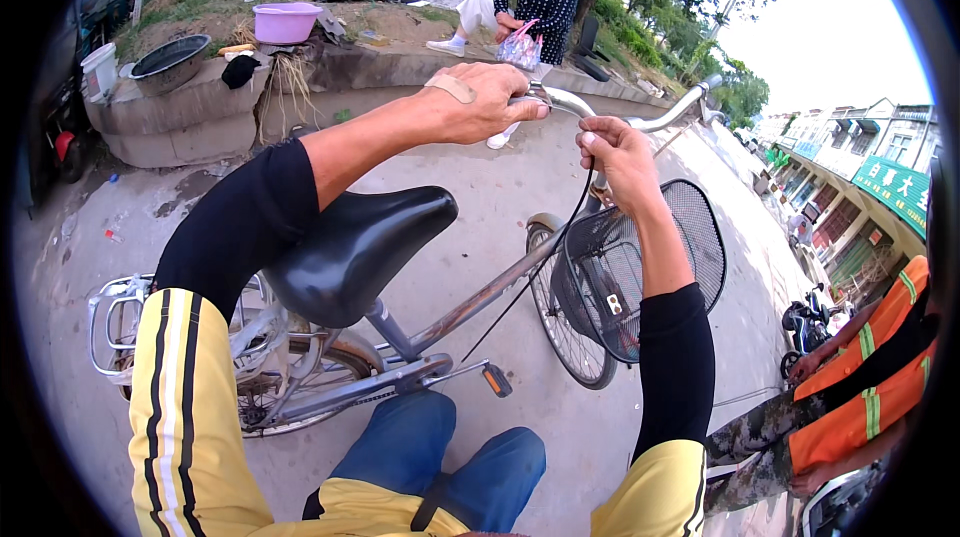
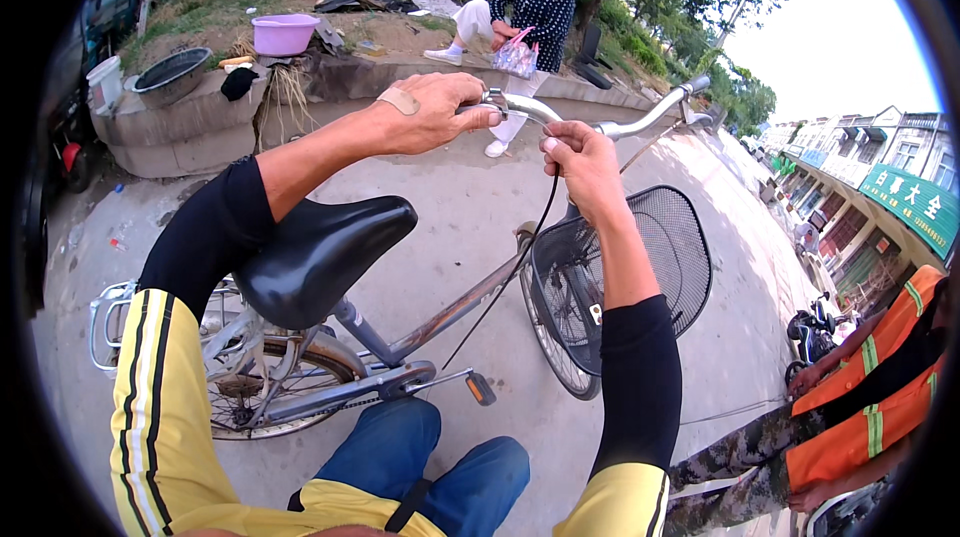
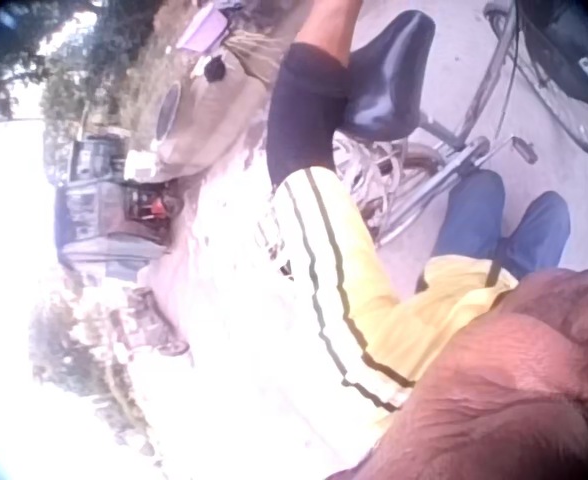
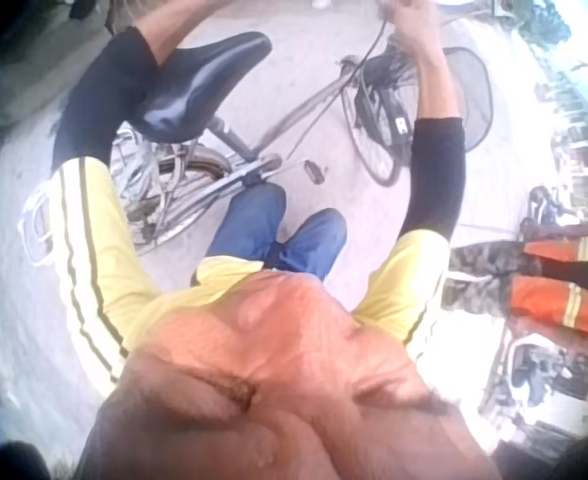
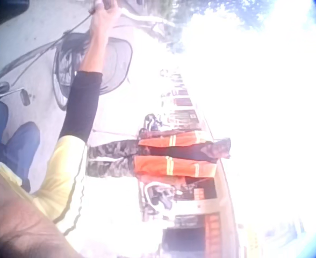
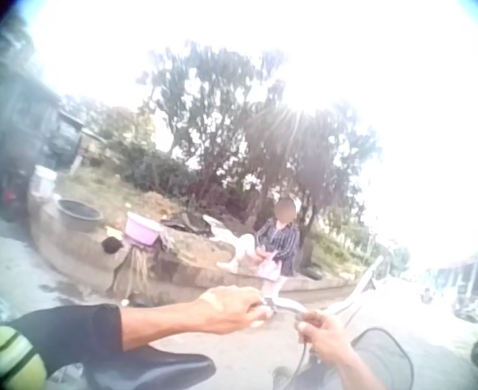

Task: The person adjusts the brake cable tension at the handlebar lever and then routes the cable to the front wheel caliper. They thread the cable through the housing and secure it to the brake arm, ensuring the mechanism is connected.

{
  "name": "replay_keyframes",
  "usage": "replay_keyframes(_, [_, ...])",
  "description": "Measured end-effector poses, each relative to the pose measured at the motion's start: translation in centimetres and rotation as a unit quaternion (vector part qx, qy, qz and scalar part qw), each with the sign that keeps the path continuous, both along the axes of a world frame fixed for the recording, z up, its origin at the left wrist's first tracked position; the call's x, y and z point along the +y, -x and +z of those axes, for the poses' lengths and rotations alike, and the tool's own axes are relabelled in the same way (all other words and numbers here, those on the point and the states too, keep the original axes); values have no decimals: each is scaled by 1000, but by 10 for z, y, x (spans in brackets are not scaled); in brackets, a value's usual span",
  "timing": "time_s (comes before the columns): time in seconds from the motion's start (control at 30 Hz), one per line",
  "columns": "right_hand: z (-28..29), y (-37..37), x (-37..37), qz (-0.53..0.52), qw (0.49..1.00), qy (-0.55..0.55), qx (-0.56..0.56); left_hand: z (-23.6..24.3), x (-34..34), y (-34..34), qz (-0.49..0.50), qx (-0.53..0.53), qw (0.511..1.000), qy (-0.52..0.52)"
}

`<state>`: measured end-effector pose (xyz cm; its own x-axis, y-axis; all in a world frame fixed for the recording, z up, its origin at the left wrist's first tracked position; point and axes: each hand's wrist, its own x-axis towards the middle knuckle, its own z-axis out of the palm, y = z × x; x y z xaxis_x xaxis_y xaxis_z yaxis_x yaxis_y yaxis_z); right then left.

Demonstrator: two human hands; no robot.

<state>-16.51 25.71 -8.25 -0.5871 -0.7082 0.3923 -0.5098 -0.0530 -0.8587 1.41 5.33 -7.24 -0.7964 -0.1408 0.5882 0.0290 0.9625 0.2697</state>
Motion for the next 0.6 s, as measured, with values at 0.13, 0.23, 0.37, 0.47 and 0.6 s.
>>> replay_keyframes(0.13, [-4,-8,-9,-15,999,-15,-26,18,1,-13,41,-54,998,5])
replay_keyframes(0.23, [-2,-7,-13,-36,992,25,116,15,1,-7,42,-28,998,28])
replay_keyframes(0.37, [5,-19,-31,-45,951,24,306,20,5,-12,54,-69,996,-1])
replay_keyframes(0.47, [18,-29,-31,-43,914,20,403,11,6,-9,56,-7,998,26])
replay_keyframes(0.6, [21,-28,-32,-26,871,30,490,11,4,-8,54,-16,998,22])
